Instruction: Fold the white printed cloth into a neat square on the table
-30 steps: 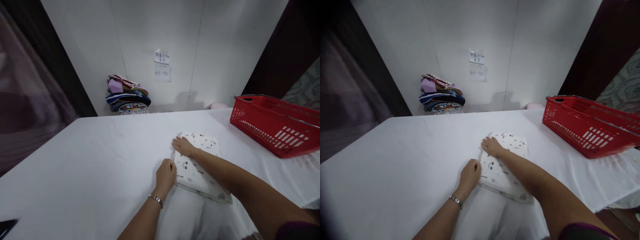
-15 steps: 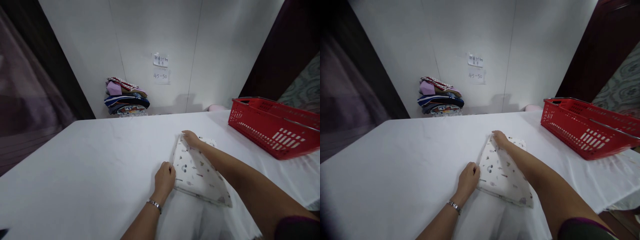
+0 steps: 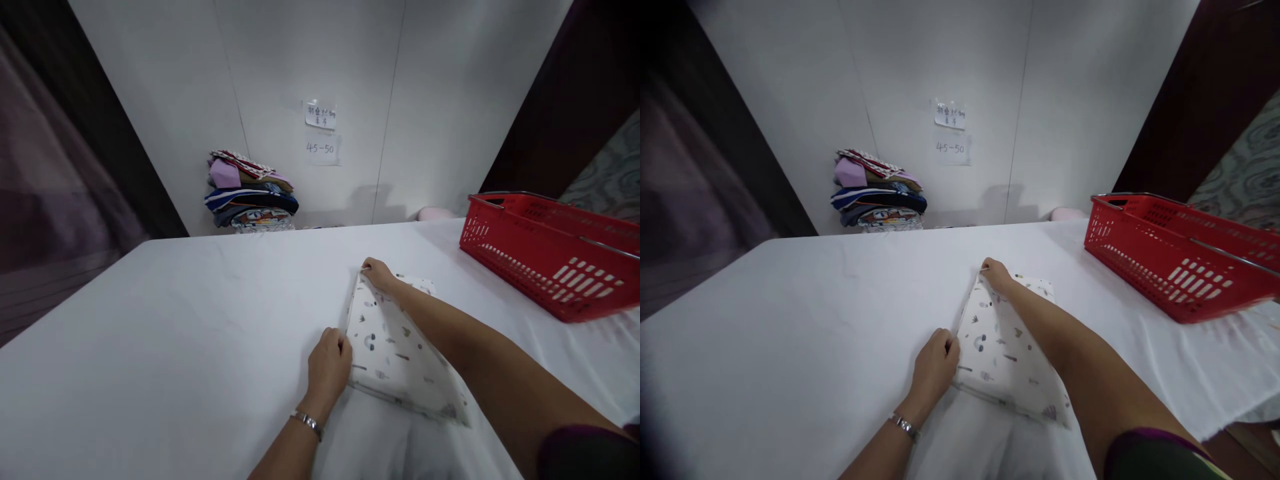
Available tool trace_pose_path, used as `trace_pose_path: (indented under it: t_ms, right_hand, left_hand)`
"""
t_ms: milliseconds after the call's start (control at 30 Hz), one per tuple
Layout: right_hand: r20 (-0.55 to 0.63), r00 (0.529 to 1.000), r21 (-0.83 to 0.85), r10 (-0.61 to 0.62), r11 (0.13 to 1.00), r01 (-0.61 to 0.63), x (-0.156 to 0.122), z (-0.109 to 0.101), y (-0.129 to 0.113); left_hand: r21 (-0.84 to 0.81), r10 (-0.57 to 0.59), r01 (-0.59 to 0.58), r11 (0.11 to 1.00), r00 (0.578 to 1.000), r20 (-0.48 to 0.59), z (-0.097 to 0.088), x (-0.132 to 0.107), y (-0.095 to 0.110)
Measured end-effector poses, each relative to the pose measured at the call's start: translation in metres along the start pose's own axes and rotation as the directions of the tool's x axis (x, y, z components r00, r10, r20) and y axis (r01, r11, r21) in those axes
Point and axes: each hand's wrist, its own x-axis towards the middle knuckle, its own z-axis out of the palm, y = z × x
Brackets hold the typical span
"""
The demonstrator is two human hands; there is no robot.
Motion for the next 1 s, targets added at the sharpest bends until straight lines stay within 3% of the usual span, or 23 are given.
trace_pose_path:
  t_ms: [200, 433, 733, 1000]
  right_hand:
    - [0.065, 0.998, -0.031, -0.011, 0.999, 0.013, 0.000, 0.008, 0.002]
    - [0.094, 0.995, -0.050, 0.022, 0.999, -0.017, 0.001, 0.001, 0.002]
    - [0.036, 0.999, -0.018, 0.036, 0.999, -0.035, 0.004, 0.004, -0.002]
    - [0.069, 0.998, -0.114, 0.008, 0.993, 0.000, 0.003, 0.005, -0.004]
  left_hand:
    - [-0.015, 0.007, -0.007, 1.000, 1.000, 0.004, 0.000, 0.000, -0.001]
    - [-0.010, -0.009, 0.009, 1.000, 1.000, 0.012, -0.001, 0.000, 0.001]
    - [-0.016, -0.009, 0.009, 1.000, 1.000, 0.007, 0.000, 0.001, 0.000]
    - [-0.013, -0.009, 0.009, 1.000, 1.000, 0.003, 0.000, 0.001, 0.000]
